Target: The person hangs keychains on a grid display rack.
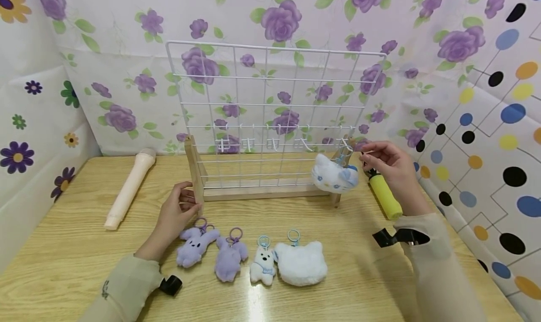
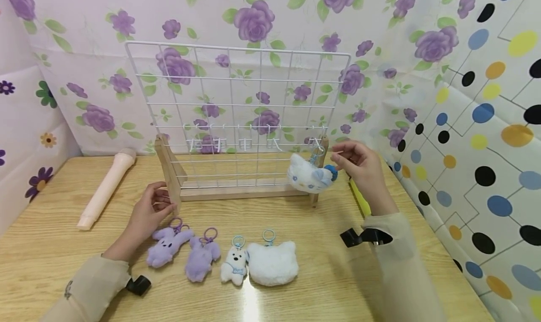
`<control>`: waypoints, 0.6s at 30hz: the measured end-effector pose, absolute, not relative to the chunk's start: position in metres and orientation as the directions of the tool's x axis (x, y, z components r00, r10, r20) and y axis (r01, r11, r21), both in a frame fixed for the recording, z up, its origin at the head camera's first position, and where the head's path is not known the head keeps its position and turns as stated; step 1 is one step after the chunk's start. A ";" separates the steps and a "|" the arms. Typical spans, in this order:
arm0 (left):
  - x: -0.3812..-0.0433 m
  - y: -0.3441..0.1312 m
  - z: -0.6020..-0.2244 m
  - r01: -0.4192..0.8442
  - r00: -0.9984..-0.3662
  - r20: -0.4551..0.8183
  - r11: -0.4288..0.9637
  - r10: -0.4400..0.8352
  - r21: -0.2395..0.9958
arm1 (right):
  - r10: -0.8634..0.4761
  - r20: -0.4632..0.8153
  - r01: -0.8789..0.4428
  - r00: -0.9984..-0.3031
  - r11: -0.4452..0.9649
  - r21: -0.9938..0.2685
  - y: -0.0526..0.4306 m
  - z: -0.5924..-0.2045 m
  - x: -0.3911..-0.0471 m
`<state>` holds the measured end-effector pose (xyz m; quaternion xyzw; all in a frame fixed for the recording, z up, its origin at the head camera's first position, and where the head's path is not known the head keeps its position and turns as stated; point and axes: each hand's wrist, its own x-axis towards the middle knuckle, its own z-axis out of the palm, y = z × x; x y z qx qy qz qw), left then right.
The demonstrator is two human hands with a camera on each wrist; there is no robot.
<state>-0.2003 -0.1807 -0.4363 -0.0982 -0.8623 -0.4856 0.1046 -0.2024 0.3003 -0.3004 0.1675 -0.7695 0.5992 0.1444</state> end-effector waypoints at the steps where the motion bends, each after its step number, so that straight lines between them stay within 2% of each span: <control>1: -0.200 -0.181 -0.436 0.271 -0.959 0.276 0.512 0.068 0.815 | -0.092 0.428 -0.438 -0.899 0.210 -0.874 0.300 -0.300 -0.200; 5: -0.200 -0.183 -0.436 0.272 -0.958 0.280 0.519 0.066 0.810 | -0.129 0.452 -0.469 -0.882 0.157 -0.869 0.296 -0.301 -0.191; 18: -0.201 -0.181 -0.438 0.288 -0.953 0.292 0.515 0.075 0.807 | -0.208 0.497 -0.530 -0.843 0.153 -0.834 0.281 -0.317 -0.169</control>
